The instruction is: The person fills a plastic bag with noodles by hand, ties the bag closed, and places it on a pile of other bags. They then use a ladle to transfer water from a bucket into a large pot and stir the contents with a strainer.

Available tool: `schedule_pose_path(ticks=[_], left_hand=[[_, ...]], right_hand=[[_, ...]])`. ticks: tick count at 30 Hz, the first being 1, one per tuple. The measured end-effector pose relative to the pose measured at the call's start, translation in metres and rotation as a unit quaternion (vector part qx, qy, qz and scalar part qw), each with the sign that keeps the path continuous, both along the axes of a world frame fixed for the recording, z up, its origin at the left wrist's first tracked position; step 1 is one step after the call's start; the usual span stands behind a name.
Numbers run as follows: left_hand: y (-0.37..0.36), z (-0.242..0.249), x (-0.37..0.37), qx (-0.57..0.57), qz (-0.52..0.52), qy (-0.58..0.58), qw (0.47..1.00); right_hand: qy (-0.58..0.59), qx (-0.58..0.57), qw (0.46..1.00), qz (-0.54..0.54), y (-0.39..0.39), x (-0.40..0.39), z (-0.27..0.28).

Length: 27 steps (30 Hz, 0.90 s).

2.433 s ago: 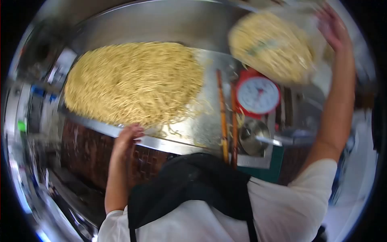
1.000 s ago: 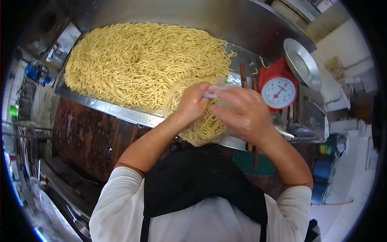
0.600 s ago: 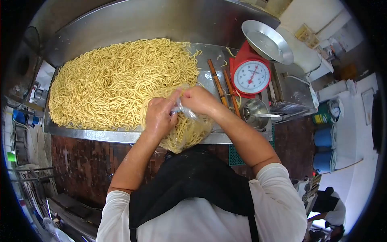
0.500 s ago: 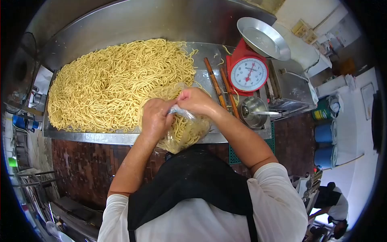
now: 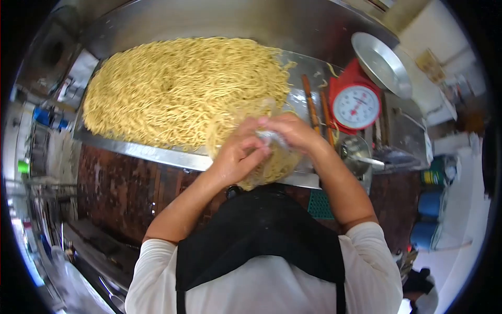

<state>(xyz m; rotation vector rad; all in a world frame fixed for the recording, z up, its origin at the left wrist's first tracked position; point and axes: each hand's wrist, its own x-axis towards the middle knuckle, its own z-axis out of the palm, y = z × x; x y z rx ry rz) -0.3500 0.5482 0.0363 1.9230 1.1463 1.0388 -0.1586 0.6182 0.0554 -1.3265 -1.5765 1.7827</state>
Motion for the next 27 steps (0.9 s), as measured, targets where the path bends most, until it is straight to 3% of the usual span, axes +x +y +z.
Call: schedule_pose_path(ticks=[1,2,4,6,8,10,11,13,17,19,20,21,24,25,27], left_hand=[[-0.005,0.003,-0.004,-0.189,-0.049,-0.188,0.963],[-0.012,0.005,-0.015,-0.188,-0.031,-0.189,0.963],[-0.026,0.008,-0.031,-0.121,-0.064,-0.153,0.979],[-0.041,-0.002,-0.05,-0.143,-0.051,-0.134,0.979],[-0.056,-0.013,-0.065,-0.255,-0.002,-0.179,0.95],[-0.065,-0.022,-0.073,-0.269,-0.004,-0.192,0.944],[-0.068,-0.023,-0.075,-0.323,0.02,-0.225,0.919],[-0.071,-0.019,-0.076,-0.428,0.066,-0.297,0.851],[-0.062,-0.012,-0.086,-0.459,0.089,-0.307,0.829],[-0.042,-0.002,-0.088,-0.422,0.061,-0.392,0.815],[-0.03,0.01,-0.085,-0.414,0.058,-0.441,0.794],[-0.017,-0.009,-0.09,-0.394,-0.012,-0.532,0.75],[0.03,0.002,-0.041,-0.296,-0.041,-0.552,0.779],[0.048,-0.005,-0.019,-0.28,-0.024,-0.486,0.828],[0.072,-0.04,0.02,-0.237,-0.014,-0.31,0.921]], right_hand=[[-0.011,0.083,0.996,-0.016,0.012,0.003,-0.016],[-0.021,0.164,0.986,-0.034,0.026,0.006,-0.034],[-0.107,0.204,0.969,-0.094,0.041,0.003,-0.034],[-0.138,0.216,0.961,-0.1,0.056,0.005,-0.056],[-0.177,0.22,0.951,-0.122,0.066,0.006,-0.083],[-0.218,0.198,0.945,-0.144,0.068,0.012,-0.095],[-0.278,0.191,0.931,-0.138,0.064,0.013,-0.085],[-0.28,0.185,0.929,-0.155,0.063,0.019,-0.092],[-0.263,0.196,0.931,-0.161,0.05,0.036,-0.1],[-0.26,0.223,0.929,-0.144,0.033,0.043,-0.098],[-0.252,0.235,0.929,-0.132,0.013,0.046,-0.093],[-0.226,0.232,0.938,-0.12,-0.008,0.048,-0.093],[-0.174,0.228,0.956,-0.06,-0.074,0.042,-0.079],[-0.175,0.232,0.955,-0.06,-0.086,0.035,-0.064],[-0.151,0.255,0.953,0.057,-0.099,0.024,-0.028]])
